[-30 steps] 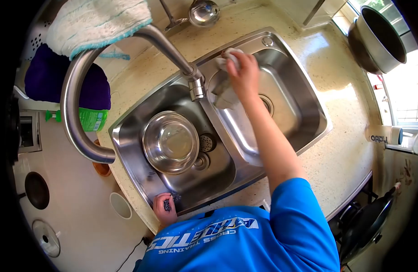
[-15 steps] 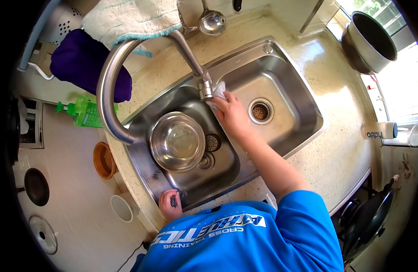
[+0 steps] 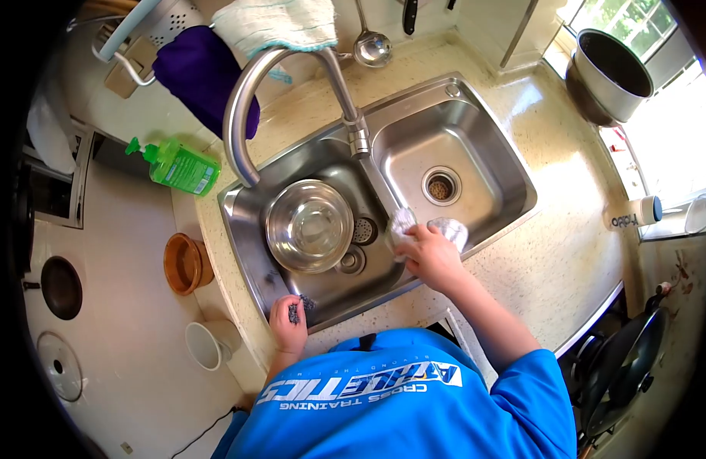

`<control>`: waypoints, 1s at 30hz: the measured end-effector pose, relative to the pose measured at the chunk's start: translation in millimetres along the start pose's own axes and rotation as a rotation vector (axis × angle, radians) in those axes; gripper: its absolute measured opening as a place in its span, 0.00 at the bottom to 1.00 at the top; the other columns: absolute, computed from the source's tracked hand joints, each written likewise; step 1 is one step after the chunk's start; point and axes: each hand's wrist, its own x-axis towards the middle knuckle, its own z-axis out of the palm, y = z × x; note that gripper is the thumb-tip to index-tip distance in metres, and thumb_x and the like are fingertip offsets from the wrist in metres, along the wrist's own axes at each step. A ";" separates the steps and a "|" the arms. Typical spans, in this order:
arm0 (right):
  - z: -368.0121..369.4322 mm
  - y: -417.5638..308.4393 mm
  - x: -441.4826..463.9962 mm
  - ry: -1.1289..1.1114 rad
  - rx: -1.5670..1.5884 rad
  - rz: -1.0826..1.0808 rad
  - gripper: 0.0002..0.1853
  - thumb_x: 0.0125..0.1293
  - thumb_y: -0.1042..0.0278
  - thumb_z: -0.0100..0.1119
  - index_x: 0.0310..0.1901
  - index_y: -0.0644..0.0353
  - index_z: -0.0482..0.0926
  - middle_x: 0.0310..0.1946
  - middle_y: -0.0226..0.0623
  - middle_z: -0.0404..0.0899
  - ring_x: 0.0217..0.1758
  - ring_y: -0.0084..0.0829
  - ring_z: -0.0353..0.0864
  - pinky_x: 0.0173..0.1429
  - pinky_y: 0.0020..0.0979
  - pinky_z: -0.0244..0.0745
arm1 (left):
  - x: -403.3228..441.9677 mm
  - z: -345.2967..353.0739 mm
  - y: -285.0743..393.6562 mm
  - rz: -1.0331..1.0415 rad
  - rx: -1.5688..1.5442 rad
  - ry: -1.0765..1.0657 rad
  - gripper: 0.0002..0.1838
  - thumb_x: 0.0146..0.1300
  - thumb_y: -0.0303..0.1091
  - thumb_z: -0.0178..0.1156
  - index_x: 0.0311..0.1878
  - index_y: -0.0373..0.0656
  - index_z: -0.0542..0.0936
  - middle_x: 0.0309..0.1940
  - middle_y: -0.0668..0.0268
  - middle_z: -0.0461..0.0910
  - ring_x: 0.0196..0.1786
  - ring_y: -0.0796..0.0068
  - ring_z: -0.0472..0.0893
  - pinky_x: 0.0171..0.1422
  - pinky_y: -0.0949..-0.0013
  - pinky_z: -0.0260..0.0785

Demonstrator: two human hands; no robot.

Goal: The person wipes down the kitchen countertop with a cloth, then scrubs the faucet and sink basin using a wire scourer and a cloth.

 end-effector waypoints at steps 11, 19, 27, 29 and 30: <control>-22.1 -8.9 -1.5 0.100 0.483 0.139 0.18 0.50 0.76 0.60 0.46 0.53 0.84 0.44 0.44 0.79 0.44 0.40 0.81 0.51 0.35 0.75 | 4.2 -5.3 0.1 0.037 -0.045 0.002 0.08 0.53 0.22 0.62 0.35 0.42 0.74 0.36 0.62 0.80 0.39 0.58 0.78 0.45 0.60 0.70; 13.6 -30.2 19.9 0.007 0.011 0.016 0.16 0.49 0.66 0.66 0.43 0.45 0.84 0.43 0.37 0.78 0.46 0.41 0.80 0.49 0.39 0.78 | 10.0 -11.5 5.9 0.031 -0.088 -0.026 0.09 0.53 0.19 0.62 0.36 0.40 0.75 0.35 0.59 0.80 0.39 0.56 0.78 0.46 0.61 0.71; 21.3 -31.4 32.8 0.030 -0.060 0.057 0.15 0.46 0.65 0.67 0.40 0.46 0.84 0.41 0.35 0.78 0.45 0.40 0.80 0.47 0.38 0.78 | 13.2 -14.0 6.2 0.009 -0.148 -0.009 0.11 0.50 0.17 0.64 0.35 0.40 0.75 0.35 0.59 0.80 0.38 0.57 0.79 0.44 0.61 0.71; 27.5 -31.2 32.5 0.062 -0.091 0.048 0.15 0.46 0.65 0.67 0.40 0.46 0.84 0.41 0.34 0.78 0.44 0.40 0.80 0.46 0.38 0.79 | 13.4 -12.2 5.5 -0.015 -0.197 0.005 0.10 0.51 0.17 0.64 0.35 0.39 0.75 0.34 0.59 0.80 0.38 0.58 0.79 0.45 0.62 0.71; 30.3 -31.6 32.8 0.102 -0.118 0.040 0.15 0.46 0.66 0.67 0.40 0.45 0.84 0.41 0.34 0.78 0.44 0.41 0.80 0.46 0.39 0.79 | 16.6 -12.0 5.5 -0.032 -0.243 0.017 0.09 0.53 0.18 0.64 0.35 0.39 0.75 0.34 0.59 0.81 0.38 0.59 0.80 0.45 0.64 0.72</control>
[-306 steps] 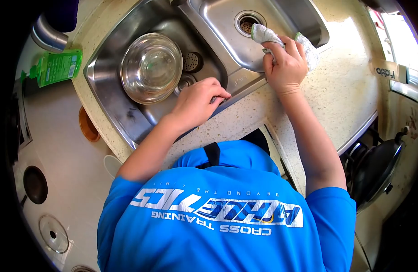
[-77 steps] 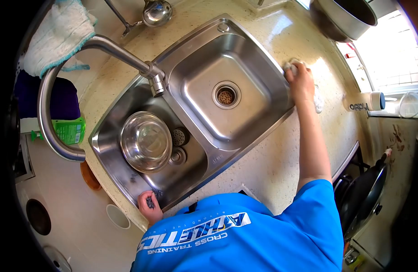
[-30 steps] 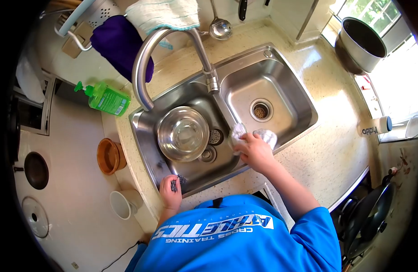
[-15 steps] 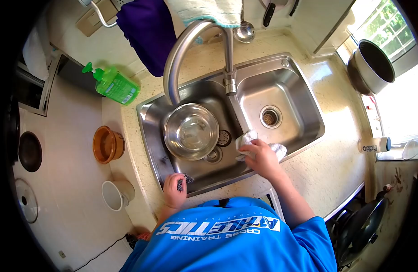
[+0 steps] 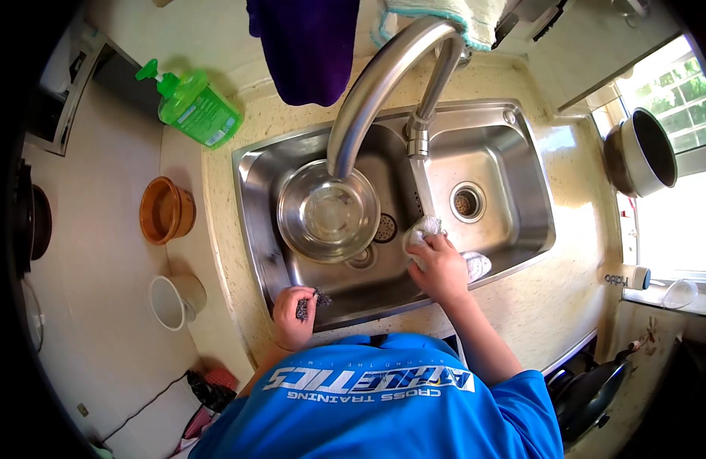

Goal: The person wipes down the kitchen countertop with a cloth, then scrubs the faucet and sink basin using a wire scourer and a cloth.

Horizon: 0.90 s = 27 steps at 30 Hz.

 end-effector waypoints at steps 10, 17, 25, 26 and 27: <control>12.3 2.4 -1.0 0.284 0.000 -0.018 0.15 0.45 0.67 0.66 0.39 0.45 0.83 0.39 0.34 0.78 0.40 0.39 0.80 0.42 0.37 0.79 | 177.5 68.1 55.4 0.176 -0.387 0.085 0.10 0.56 0.23 0.66 0.40 0.38 0.76 0.37 0.61 0.82 0.41 0.68 0.81 0.49 0.68 0.72; 13.7 10.0 -1.6 0.293 0.064 -0.003 0.15 0.45 0.67 0.66 0.39 0.46 0.82 0.38 0.31 0.77 0.41 0.36 0.79 0.42 0.34 0.78 | 278.3 183.3 35.4 0.245 -0.072 0.098 0.21 0.48 0.39 0.75 0.37 0.38 0.75 0.32 0.59 0.81 0.33 0.65 0.80 0.42 0.66 0.72; 12.1 11.5 -5.3 0.307 0.116 0.001 0.14 0.45 0.68 0.66 0.37 0.48 0.81 0.38 0.31 0.77 0.41 0.34 0.80 0.43 0.32 0.79 | 282.1 161.8 -5.0 0.173 -0.079 0.105 0.10 0.54 0.30 0.69 0.35 0.39 0.78 0.29 0.60 0.83 0.34 0.64 0.82 0.43 0.66 0.73; 12.8 13.1 -3.8 0.303 0.127 -0.006 0.14 0.45 0.68 0.66 0.37 0.48 0.81 0.38 0.31 0.77 0.41 0.34 0.80 0.43 0.32 0.78 | 280.4 158.0 -6.6 0.152 -0.085 0.187 0.10 0.53 0.29 0.70 0.35 0.40 0.78 0.28 0.60 0.83 0.32 0.62 0.83 0.41 0.64 0.74; 13.7 13.7 -2.6 0.316 0.134 0.002 0.14 0.45 0.68 0.66 0.37 0.48 0.81 0.38 0.31 0.77 0.41 0.34 0.80 0.43 0.32 0.78 | 278.2 155.7 -0.8 0.049 -0.231 0.156 0.13 0.51 0.31 0.72 0.36 0.40 0.77 0.30 0.64 0.82 0.35 0.67 0.81 0.45 0.65 0.73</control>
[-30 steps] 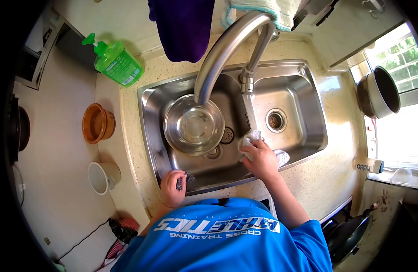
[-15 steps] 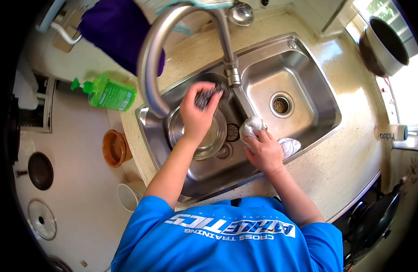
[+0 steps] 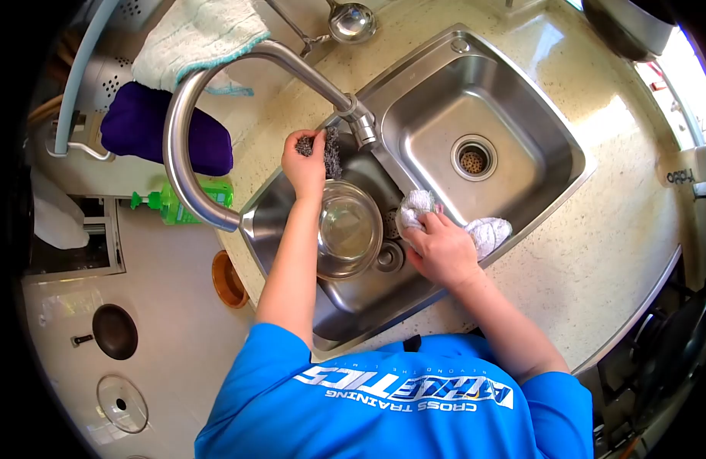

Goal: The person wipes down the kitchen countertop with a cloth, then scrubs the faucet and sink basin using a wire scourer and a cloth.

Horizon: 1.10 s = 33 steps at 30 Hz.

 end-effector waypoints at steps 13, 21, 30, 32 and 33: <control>-1.7 -3.2 1.4 0.012 -0.021 -0.015 0.13 0.45 0.69 0.66 0.36 0.49 0.81 0.36 0.31 0.76 0.39 0.34 0.80 0.41 0.32 0.78 | 18.6 10.0 7.0 0.253 0.186 -0.283 0.16 0.53 0.30 0.72 0.43 0.39 0.77 0.34 0.56 0.83 0.37 0.66 0.82 0.46 0.68 0.73; -3.2 -4.0 0.7 -0.018 0.002 0.012 0.13 0.44 0.70 0.65 0.35 0.49 0.81 0.37 0.31 0.77 0.40 0.34 0.80 0.44 0.32 0.79 | -8.9 41.8 32.0 0.097 0.048 -0.084 0.26 0.49 0.33 0.75 0.48 0.38 0.73 0.41 0.62 0.79 0.43 0.71 0.78 0.50 0.69 0.71; -1.7 -4.8 0.0 -0.043 -0.003 0.026 0.14 0.44 0.70 0.65 0.37 0.48 0.82 0.38 0.32 0.77 0.41 0.35 0.80 0.50 0.34 0.79 | 11.6 32.1 27.5 0.207 0.173 -0.200 0.18 0.53 0.37 0.73 0.42 0.39 0.77 0.36 0.62 0.83 0.38 0.70 0.81 0.48 0.66 0.72; -1.7 -3.0 0.6 -0.012 -0.004 -0.006 0.14 0.44 0.69 0.65 0.37 0.48 0.82 0.38 0.32 0.76 0.41 0.36 0.80 0.49 0.34 0.78 | 10.8 24.2 7.3 0.128 0.045 -0.201 0.17 0.52 0.35 0.73 0.41 0.38 0.77 0.34 0.60 0.82 0.38 0.66 0.81 0.48 0.66 0.72; -1.9 -1.7 1.0 -0.003 -0.013 -0.011 0.14 0.44 0.69 0.65 0.37 0.48 0.82 0.38 0.32 0.76 0.41 0.36 0.80 0.49 0.34 0.78 | 9.8 21.0 -2.3 0.048 -0.078 -0.219 0.16 0.52 0.33 0.72 0.39 0.37 0.77 0.33 0.57 0.82 0.38 0.62 0.81 0.48 0.65 0.72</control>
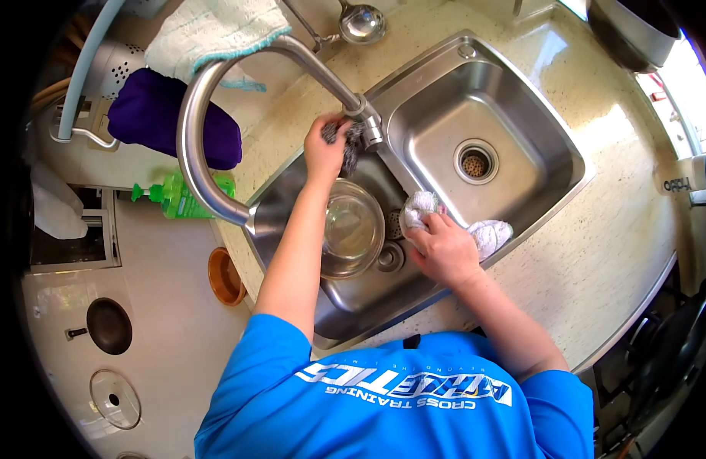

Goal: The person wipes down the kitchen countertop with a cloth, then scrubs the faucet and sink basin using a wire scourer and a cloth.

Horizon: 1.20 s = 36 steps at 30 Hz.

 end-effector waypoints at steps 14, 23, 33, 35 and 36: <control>-0.2 -3.7 1.1 -0.025 -0.026 -0.013 0.16 0.44 0.68 0.66 0.39 0.48 0.82 0.37 0.33 0.77 0.40 0.36 0.80 0.44 0.34 0.79 | -25.5 19.9 37.5 -0.387 -0.349 0.023 0.16 0.54 0.27 0.71 0.43 0.38 0.76 0.35 0.68 0.78 0.37 0.80 0.77 0.45 0.74 0.71; -0.6 -5.0 2.4 -0.083 -0.034 0.030 0.16 0.44 0.68 0.67 0.39 0.47 0.81 0.38 0.33 0.77 0.42 0.36 0.80 0.53 0.36 0.79 | -9.7 21.1 12.0 -0.192 -0.084 0.174 0.12 0.49 0.28 0.69 0.35 0.38 0.78 0.28 0.69 0.79 0.32 0.78 0.77 0.39 0.72 0.70; 1.3 -2.3 1.6 -0.019 -0.047 -0.020 0.17 0.42 0.69 0.67 0.38 0.48 0.81 0.38 0.32 0.77 0.39 0.35 0.80 0.40 0.33 0.79 | -9.3 19.9 23.9 -0.106 -0.183 0.048 0.12 0.50 0.26 0.71 0.34 0.41 0.76 0.26 0.73 0.76 0.30 0.85 0.73 0.36 0.76 0.68; 0.3 -2.7 3.9 -0.012 -0.052 -0.015 0.16 0.42 0.68 0.67 0.38 0.47 0.81 0.38 0.32 0.77 0.39 0.36 0.80 0.40 0.34 0.79 | -3.0 22.4 16.3 -0.131 -0.206 0.039 0.13 0.49 0.26 0.71 0.34 0.41 0.75 0.26 0.73 0.76 0.30 0.85 0.73 0.36 0.76 0.68; 0.3 -5.4 2.6 -0.013 -0.047 -0.009 0.16 0.43 0.68 0.67 0.38 0.47 0.81 0.37 0.32 0.77 0.39 0.36 0.80 0.41 0.34 0.79 | -2.3 19.9 15.2 -0.119 -0.170 0.003 0.13 0.49 0.27 0.71 0.34 0.41 0.75 0.25 0.72 0.76 0.29 0.84 0.73 0.36 0.75 0.69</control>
